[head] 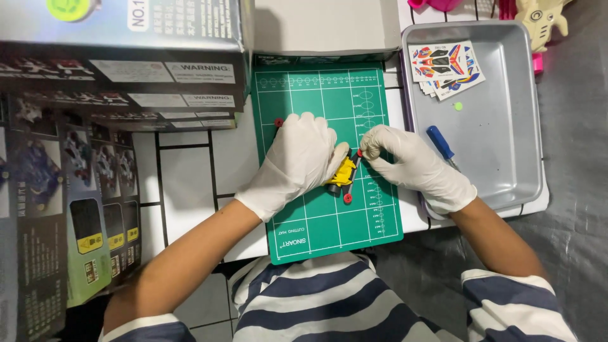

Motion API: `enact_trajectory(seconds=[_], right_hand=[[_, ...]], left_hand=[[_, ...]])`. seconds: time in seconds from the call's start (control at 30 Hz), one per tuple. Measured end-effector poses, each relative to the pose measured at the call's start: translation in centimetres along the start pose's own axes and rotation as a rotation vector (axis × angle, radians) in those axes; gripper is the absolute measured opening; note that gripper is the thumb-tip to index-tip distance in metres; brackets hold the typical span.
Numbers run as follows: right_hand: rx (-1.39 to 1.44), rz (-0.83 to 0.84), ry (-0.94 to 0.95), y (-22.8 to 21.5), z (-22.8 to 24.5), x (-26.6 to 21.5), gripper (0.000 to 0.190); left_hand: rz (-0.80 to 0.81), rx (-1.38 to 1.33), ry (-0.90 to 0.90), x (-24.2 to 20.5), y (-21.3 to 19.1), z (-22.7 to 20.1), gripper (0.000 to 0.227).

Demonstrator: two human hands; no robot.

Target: The person assembles a yellow toy car on a green cutting mat. They attach the yellow body to a black chassis, then pick up red wheels from a tray and screw them onto the car using a blue-handled screwdriver.

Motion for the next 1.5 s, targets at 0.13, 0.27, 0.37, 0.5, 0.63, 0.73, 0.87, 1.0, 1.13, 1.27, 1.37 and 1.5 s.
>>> enact_trajectory(seconds=[0.13, 0.27, 0.37, 0.5, 0.63, 0.73, 0.87, 1.0, 1.13, 1.27, 1.37, 1.5], right_hand=[[0.047, 0.016, 0.004, -0.1, 0.3, 0.0, 0.025], [0.066, 0.017, 0.014, -0.1, 0.3, 0.0, 0.025], [0.056, 0.028, 0.035, -0.1, 0.2, 0.0, 0.025], [0.042, 0.034, 0.045, 0.2, -0.1, 0.0, 0.026], [0.035, 0.076, 0.09, 0.2, 0.3, 0.3, 0.023], [-0.042, 0.118, 0.109, 0.4, 0.5, 0.5, 0.021], [-0.07, 0.129, 0.131, 0.4, 0.3, 0.5, 0.019], [-0.132, 0.151, 0.177, 0.5, -0.1, 0.4, 0.018], [-0.13, 0.15, 0.185, 0.5, -0.5, 0.2, 0.018], [-0.107, 0.139, 0.178, 0.5, -0.2, 0.3, 0.019], [-0.085, 0.122, 0.163, 0.4, 0.2, 0.4, 0.019], [-0.197, 0.143, 0.163, 0.8, -0.7, 0.1, 0.017]], left_hand=[[0.011, 0.017, 0.004, 0.0, 0.1, -0.1, 0.042], [0.003, 0.006, 0.005, 0.0, 0.2, -0.1, 0.043], [-0.004, 0.014, 0.008, 0.0, 0.2, -0.1, 0.043], [0.005, 0.031, 0.009, 0.0, 0.3, -0.1, 0.043], [0.007, 0.034, 0.009, 0.0, 0.4, -0.1, 0.043], [-0.017, 0.006, 0.017, 0.1, 0.4, -0.1, 0.042], [0.005, 0.027, 0.017, 0.0, 0.7, -0.1, 0.043], [0.028, 0.029, 0.026, 0.1, 0.4, -0.1, 0.043], [-0.008, 0.034, 0.031, -0.1, 0.4, -0.1, 0.042], [-0.03, 0.037, 0.036, -0.1, 0.0, -0.1, 0.041], [-0.02, 0.045, 0.029, -0.1, 0.2, 0.0, 0.042], [0.018, 0.041, 0.015, 0.0, 0.3, -0.1, 0.045]])
Point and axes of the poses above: each hand's wrist, its own x-axis towards the middle knuckle, its own y-axis out of the palm, z = x × y, the point moved 5 cm from there along x, towards the middle knuckle, and after that the axes turned 5 degrees about x, right-handed, at the moved point
